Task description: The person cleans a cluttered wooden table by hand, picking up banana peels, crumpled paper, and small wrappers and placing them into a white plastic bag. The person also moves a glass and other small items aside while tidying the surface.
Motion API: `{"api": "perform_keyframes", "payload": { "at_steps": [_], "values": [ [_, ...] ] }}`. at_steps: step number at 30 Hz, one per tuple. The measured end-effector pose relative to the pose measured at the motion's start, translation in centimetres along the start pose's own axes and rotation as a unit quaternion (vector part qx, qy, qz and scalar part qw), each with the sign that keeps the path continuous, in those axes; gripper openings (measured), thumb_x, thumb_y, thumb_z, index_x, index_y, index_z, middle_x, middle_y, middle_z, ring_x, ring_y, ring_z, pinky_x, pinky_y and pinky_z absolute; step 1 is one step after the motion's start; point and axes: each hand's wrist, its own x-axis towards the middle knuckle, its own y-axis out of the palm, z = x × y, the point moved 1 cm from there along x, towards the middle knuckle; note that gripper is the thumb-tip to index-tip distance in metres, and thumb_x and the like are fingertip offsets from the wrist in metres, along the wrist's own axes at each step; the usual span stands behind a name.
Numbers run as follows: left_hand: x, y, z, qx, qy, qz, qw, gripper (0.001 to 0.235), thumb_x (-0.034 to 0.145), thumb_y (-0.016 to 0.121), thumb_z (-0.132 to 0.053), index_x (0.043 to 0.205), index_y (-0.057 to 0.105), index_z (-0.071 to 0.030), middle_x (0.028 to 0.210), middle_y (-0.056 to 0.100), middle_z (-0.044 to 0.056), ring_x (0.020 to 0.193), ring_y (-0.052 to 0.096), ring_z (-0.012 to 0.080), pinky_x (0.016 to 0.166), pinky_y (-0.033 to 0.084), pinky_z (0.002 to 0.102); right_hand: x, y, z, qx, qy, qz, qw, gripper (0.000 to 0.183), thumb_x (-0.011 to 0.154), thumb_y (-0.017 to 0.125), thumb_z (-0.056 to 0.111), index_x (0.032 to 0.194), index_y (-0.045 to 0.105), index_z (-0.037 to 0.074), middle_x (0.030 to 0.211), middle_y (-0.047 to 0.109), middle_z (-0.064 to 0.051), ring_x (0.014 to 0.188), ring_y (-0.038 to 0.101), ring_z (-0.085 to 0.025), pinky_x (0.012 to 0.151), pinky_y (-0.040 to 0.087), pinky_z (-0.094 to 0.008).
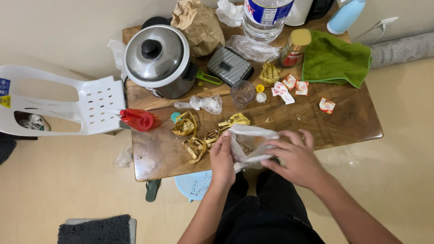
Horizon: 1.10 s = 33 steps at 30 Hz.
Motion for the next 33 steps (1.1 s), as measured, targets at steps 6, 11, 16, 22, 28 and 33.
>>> {"api": "perform_keyframes", "payload": {
  "at_steps": [6, 11, 16, 22, 28, 33],
  "values": [
    [-0.2, 0.5, -0.9, 0.034, 0.009, 0.003, 0.999, 0.028, 0.105, 0.059, -0.031, 0.099, 0.072, -0.007, 0.063, 0.055, -0.005, 0.049, 0.046, 0.0056, 0.044, 0.038, 0.025, -1.9, -0.8, -1.9, 0.043, 0.067, -0.052, 0.995, 0.017, 0.082, 0.075, 0.030, 0.088, 0.080, 0.015, 0.111, 0.066, -0.004, 0.110, 0.056, -0.028, 0.096, 0.040, -0.045],
    [-2.6, 4.4, -4.4, 0.019, 0.018, -0.024, 0.999, 0.028, 0.101, 0.056, -0.028, 0.103, 0.074, -0.008, 0.070, 0.059, -0.008, 0.058, 0.049, 0.0017, 0.053, 0.041, 0.021, -3.0, 0.0, -1.0, 0.164, 0.085, -0.171, 0.968, 0.015, 0.086, 0.078, 0.018, 0.097, 0.077, 0.008, 0.104, 0.064, -0.006, 0.089, 0.064, -0.022, 0.080, 0.052, -0.034],
    [-0.4, -0.1, 0.5, 0.071, 0.058, -0.012, 0.996, 0.033, 0.109, 0.060, -0.031, 0.103, 0.074, -0.002, 0.067, 0.050, -0.008, 0.053, 0.037, 0.0016, 0.045, 0.029, 0.020, -3.1, 1.5, -3.1, 0.259, 0.094, -0.091, 0.957, 0.015, 0.088, 0.075, 0.016, 0.097, 0.074, 0.005, 0.108, 0.070, -0.006, 0.096, 0.071, -0.021, 0.082, 0.056, -0.033],
    [-2.1, 2.9, -1.4, -0.023, 0.014, -0.023, 0.999, 0.038, 0.103, 0.053, -0.028, 0.118, 0.070, 0.003, 0.102, 0.076, 0.007, 0.085, 0.072, 0.0118, 0.077, 0.059, 0.028, -3.9, 3.5, -8.3, 0.293, 0.233, -0.061, 0.925, 0.019, 0.092, 0.071, 0.021, 0.100, 0.072, 0.003, 0.107, 0.073, -0.005, 0.089, 0.072, -0.016, 0.076, 0.059, -0.031],
    [-2.8, 1.8, -0.6, -0.021, 0.069, -0.049, 0.996, 0.036, 0.106, 0.054, -0.025, 0.120, 0.070, 0.004, 0.106, 0.076, 0.006, 0.090, 0.068, 0.0095, 0.081, 0.056, 0.026, -2.7, 6.4, -11.0, 0.288, 0.291, 0.057, 0.910, 0.030, 0.094, 0.069, 0.029, 0.116, 0.070, 0.008, 0.097, 0.077, -0.009, 0.081, 0.073, -0.020, 0.074, 0.057, -0.033],
    [-6.2, 2.3, -4.3, -0.052, 0.099, -0.070, 0.991, 0.035, 0.107, 0.054, -0.023, 0.120, 0.070, 0.005, 0.103, 0.075, 0.007, 0.087, 0.068, 0.0105, 0.077, 0.055, 0.026, -0.4, 12.2, -15.1, 0.154, 0.148, -0.016, 0.977, 0.036, 0.094, 0.071, 0.029, 0.124, 0.066, 0.009, 0.116, 0.069, -0.016, 0.099, 0.069, -0.032, 0.081, 0.056, -0.042]
  ]
}}
